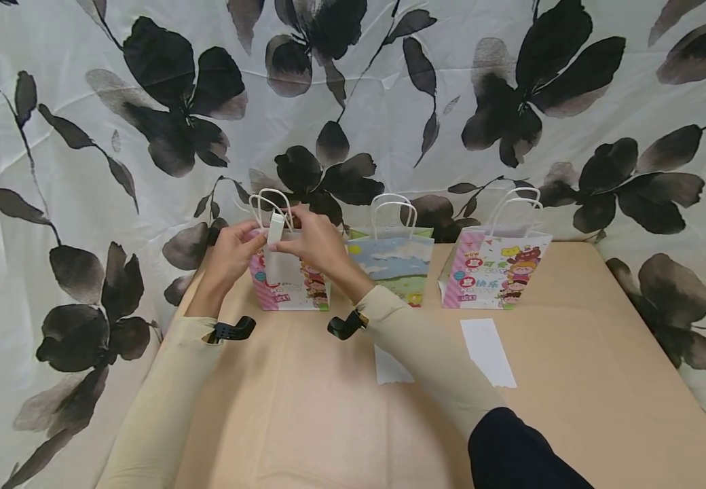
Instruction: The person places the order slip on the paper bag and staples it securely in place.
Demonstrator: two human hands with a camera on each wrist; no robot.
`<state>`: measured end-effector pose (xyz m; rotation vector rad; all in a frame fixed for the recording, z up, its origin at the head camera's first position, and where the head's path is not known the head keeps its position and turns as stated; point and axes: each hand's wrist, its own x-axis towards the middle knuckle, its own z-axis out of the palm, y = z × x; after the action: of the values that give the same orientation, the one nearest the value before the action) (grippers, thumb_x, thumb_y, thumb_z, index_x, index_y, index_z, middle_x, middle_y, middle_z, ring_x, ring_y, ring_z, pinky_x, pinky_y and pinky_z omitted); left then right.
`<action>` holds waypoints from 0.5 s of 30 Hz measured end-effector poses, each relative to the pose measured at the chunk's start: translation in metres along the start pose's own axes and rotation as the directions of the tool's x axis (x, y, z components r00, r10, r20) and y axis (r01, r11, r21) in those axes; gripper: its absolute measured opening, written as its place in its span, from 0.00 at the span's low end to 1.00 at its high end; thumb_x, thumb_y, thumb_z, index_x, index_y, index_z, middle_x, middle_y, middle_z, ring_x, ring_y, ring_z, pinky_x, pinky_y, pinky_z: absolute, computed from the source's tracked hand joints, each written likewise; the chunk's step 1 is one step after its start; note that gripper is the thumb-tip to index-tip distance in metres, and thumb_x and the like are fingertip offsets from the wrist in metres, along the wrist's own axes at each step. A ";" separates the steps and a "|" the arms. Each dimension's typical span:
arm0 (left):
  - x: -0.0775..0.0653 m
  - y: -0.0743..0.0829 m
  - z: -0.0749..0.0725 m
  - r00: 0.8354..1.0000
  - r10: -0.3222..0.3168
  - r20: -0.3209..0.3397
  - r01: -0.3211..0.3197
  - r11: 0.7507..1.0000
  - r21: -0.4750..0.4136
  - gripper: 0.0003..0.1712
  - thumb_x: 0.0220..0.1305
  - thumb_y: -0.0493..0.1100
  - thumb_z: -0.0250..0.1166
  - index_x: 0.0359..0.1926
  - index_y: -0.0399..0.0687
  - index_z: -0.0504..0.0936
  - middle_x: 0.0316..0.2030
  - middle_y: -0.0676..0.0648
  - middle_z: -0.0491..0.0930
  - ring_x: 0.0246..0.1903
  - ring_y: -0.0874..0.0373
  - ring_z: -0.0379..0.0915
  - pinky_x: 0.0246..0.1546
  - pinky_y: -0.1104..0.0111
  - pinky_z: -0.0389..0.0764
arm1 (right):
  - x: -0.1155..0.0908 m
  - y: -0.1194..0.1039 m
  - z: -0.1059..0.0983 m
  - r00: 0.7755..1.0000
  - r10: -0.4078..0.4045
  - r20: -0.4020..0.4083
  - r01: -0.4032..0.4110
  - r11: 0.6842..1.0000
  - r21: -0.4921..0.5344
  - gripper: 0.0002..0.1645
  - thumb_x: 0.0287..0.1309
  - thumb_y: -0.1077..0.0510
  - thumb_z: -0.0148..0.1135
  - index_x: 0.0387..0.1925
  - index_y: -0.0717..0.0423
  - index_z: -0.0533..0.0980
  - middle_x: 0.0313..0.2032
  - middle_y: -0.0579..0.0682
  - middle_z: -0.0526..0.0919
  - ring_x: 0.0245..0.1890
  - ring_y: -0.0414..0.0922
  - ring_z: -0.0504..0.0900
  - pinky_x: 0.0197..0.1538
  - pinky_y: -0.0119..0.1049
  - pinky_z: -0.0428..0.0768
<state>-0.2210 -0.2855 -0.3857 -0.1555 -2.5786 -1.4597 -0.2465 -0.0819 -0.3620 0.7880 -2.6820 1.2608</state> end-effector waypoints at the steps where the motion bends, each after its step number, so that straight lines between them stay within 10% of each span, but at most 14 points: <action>1: 0.000 -0.001 0.000 1.000 0.004 0.000 -0.004 1.000 0.003 0.17 0.75 0.46 0.61 0.55 0.39 0.83 0.46 0.38 0.83 0.45 0.53 0.77 0.47 0.68 0.79 | 0.000 0.000 0.001 1.000 -0.006 -0.012 0.006 1.000 -0.022 0.39 0.51 0.40 0.79 0.59 0.52 0.75 0.49 0.49 0.86 0.43 0.42 0.83 0.41 0.35 0.81; 15: -0.014 0.037 -0.003 0.998 -0.031 0.051 0.031 1.000 0.002 0.18 0.75 0.40 0.59 0.58 0.32 0.80 0.53 0.31 0.80 0.55 0.39 0.77 0.59 0.44 0.76 | 0.000 0.007 0.002 0.999 -0.033 -0.011 0.033 0.999 -0.001 0.36 0.53 0.44 0.78 0.61 0.50 0.77 0.47 0.47 0.85 0.40 0.42 0.81 0.37 0.32 0.79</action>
<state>-0.2003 -0.2694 -0.3560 -0.1552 -2.6339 -1.4842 -0.2499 -0.0793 -0.3681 0.8190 -2.6490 1.2536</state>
